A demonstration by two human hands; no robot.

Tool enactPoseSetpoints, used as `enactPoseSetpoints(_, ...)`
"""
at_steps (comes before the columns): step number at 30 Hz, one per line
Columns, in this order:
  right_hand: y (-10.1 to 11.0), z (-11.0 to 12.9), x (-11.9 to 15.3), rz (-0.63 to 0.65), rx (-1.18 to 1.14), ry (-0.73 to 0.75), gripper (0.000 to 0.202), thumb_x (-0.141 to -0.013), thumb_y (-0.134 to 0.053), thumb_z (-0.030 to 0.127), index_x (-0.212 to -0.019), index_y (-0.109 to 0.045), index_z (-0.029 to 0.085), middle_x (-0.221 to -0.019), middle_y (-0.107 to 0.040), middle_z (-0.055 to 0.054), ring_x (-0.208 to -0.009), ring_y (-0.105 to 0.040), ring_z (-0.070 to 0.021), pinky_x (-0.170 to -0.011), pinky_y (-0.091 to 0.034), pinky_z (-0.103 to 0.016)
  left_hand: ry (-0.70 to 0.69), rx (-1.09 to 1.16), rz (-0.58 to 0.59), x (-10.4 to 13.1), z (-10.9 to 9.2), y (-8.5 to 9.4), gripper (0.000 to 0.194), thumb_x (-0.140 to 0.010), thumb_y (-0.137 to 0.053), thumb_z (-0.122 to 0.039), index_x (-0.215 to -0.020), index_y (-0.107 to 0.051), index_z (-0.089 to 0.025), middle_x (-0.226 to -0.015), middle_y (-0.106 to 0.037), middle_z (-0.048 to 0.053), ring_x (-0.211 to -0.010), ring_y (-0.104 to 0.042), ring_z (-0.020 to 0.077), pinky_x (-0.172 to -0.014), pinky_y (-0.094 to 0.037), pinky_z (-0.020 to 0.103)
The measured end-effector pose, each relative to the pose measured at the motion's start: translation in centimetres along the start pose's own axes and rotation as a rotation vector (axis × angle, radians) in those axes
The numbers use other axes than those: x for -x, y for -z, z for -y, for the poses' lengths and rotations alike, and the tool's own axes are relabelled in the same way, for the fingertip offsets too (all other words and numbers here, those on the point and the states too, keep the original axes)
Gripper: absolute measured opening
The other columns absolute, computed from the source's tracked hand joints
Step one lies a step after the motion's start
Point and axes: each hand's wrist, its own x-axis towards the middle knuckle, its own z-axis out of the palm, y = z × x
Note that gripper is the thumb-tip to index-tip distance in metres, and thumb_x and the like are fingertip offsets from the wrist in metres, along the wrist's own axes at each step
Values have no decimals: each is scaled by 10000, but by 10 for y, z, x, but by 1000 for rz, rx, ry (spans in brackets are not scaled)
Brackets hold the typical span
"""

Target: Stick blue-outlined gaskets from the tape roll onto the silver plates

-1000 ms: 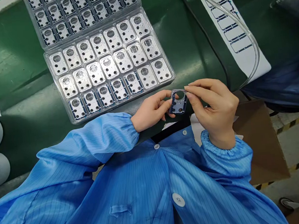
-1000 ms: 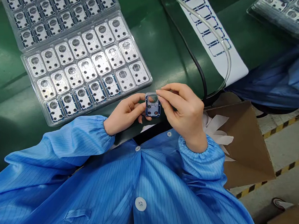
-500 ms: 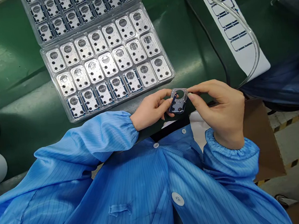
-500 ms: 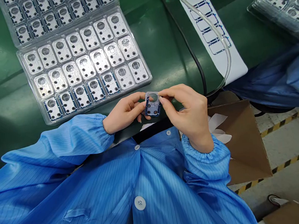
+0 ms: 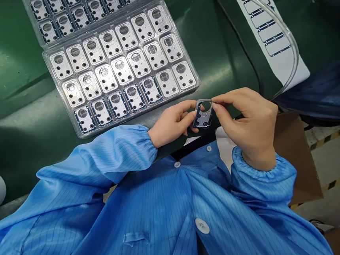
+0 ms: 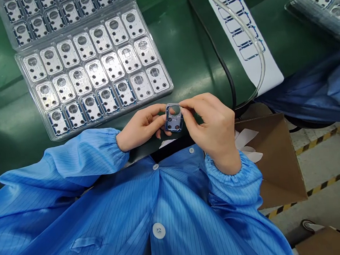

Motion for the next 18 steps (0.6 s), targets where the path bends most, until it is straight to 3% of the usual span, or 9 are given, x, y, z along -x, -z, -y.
enactPoseSetpoints(7,-2,0,1,3,39,15,155,-962,-571,210,-959,-724,236,-907,-741,-50,-838,-703,-201,-779,-567,-353,-2,19,-9,1,1,0,274,-983,-514,-263,-1198,-643,-152,-898,-724,57,-714,-728,150,-511,-501,176)
enactPoseSetpoints(18,-6,-2,3,-29,39,59,159,-966,-589,225,-987,-742,258,-900,-734,-61,-820,-698,-224,-747,-562,-370,6,40,-4,-1,1,0,248,-996,-500,-196,-1196,-624,-118,-878,-709,54,-707,-733,137,-492,-496,143)
